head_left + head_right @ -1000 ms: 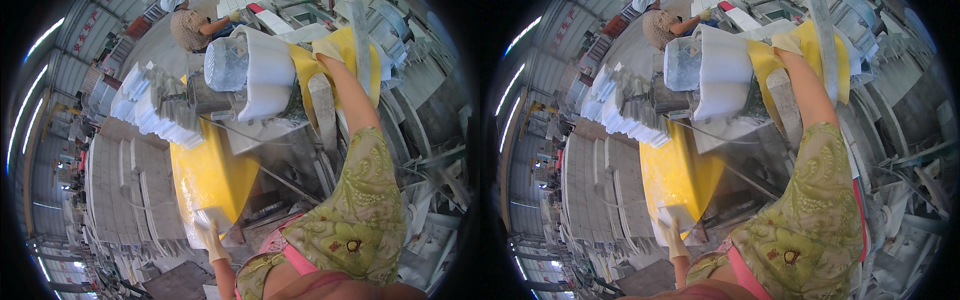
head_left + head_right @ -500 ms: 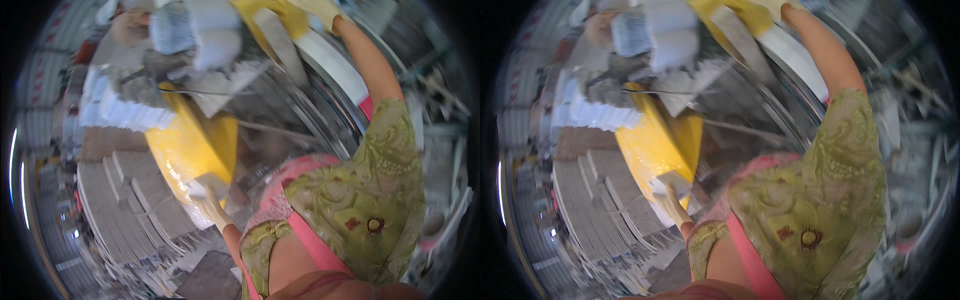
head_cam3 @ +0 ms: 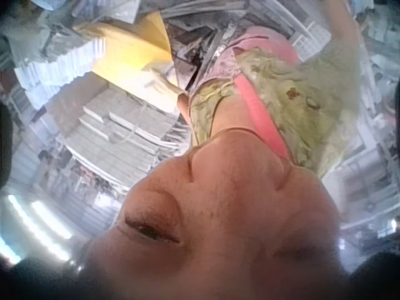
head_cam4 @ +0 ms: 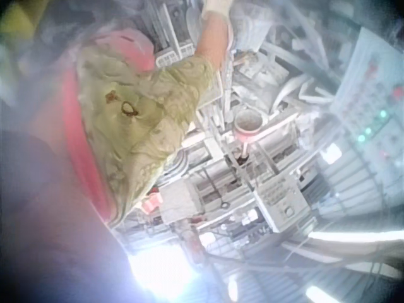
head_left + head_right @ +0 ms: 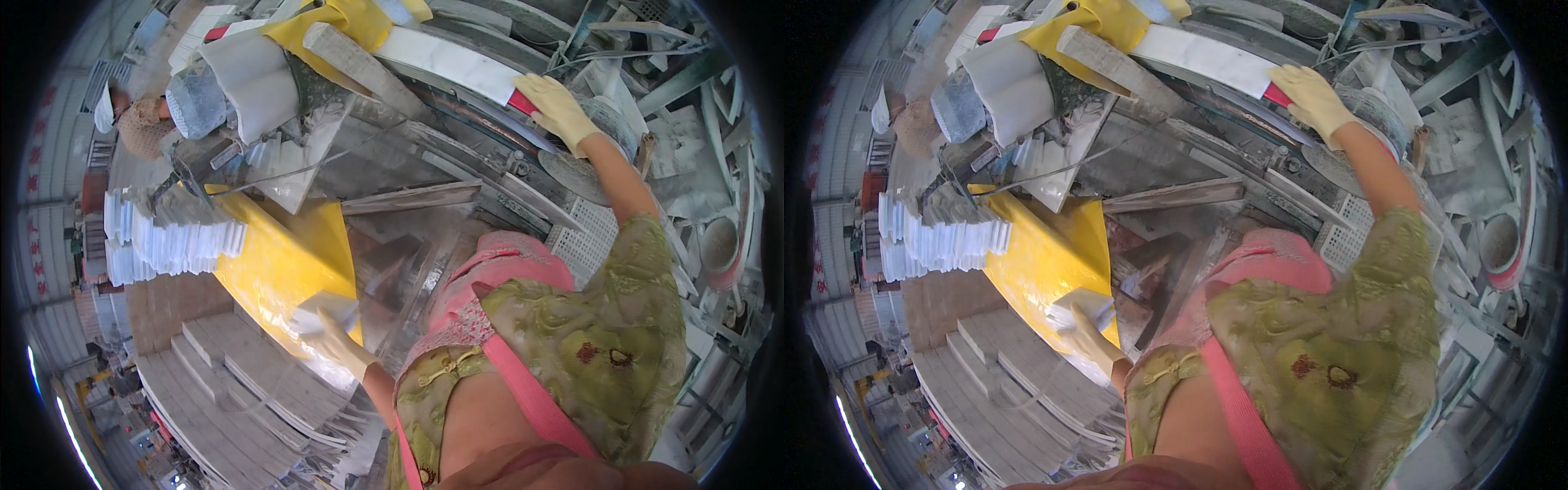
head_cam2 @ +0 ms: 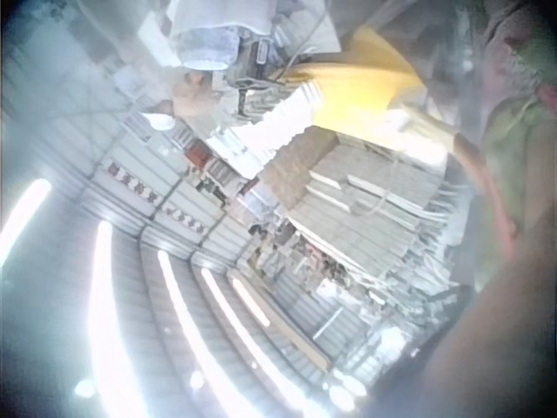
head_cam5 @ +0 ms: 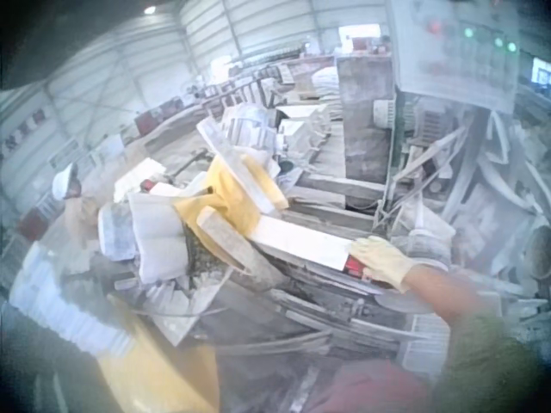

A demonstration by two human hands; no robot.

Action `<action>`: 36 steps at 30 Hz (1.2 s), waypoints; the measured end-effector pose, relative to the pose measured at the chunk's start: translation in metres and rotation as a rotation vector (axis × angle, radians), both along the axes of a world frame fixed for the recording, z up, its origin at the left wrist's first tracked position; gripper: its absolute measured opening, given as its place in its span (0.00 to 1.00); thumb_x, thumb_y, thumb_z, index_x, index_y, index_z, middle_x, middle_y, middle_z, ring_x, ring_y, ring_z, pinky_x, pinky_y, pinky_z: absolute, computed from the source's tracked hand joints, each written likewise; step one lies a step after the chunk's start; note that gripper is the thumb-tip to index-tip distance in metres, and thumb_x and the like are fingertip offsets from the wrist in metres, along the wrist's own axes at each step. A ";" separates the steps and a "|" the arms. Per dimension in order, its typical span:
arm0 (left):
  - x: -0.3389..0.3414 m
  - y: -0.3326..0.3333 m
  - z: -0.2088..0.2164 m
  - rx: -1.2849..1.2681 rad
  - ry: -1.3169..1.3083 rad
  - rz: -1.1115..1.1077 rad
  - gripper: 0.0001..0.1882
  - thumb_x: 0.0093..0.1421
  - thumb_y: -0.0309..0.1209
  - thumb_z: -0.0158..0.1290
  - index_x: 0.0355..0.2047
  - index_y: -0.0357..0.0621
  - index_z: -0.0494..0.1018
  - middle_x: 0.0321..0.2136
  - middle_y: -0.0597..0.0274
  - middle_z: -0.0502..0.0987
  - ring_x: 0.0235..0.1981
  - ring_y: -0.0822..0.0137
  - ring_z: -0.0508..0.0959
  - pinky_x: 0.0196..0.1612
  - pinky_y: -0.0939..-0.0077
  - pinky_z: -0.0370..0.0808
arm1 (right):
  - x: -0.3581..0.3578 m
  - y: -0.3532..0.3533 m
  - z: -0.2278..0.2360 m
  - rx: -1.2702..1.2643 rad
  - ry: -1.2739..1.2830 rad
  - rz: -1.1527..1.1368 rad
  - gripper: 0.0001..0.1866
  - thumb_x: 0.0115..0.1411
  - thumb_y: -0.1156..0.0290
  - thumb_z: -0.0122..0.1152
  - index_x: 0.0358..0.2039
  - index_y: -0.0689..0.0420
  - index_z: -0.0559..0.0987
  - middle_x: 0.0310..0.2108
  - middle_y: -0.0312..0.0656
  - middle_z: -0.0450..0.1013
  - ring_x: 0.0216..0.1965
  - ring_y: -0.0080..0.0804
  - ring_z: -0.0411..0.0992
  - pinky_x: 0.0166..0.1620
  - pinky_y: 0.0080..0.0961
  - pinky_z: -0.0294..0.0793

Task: The person repeatedly picks up small white rectangular blocks and places them onto a yellow surface. The person handles the blocks one at a time, stacking them in a pile on the yellow surface.

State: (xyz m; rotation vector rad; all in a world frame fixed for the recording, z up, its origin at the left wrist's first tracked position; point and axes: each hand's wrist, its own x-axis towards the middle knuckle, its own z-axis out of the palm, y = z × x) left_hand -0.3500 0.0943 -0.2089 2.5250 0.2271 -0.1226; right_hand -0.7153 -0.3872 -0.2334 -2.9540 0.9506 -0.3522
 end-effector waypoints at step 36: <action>-0.003 0.002 -0.006 -0.182 -0.163 0.058 0.44 0.53 0.49 0.64 0.62 0.33 0.64 0.56 0.39 0.74 0.57 0.48 0.75 0.58 0.60 0.72 | 0.139 -0.090 -0.003 -0.082 0.111 0.181 0.36 0.60 0.61 0.61 0.66 0.60 0.63 0.59 0.56 0.70 0.58 0.50 0.70 0.59 0.41 0.71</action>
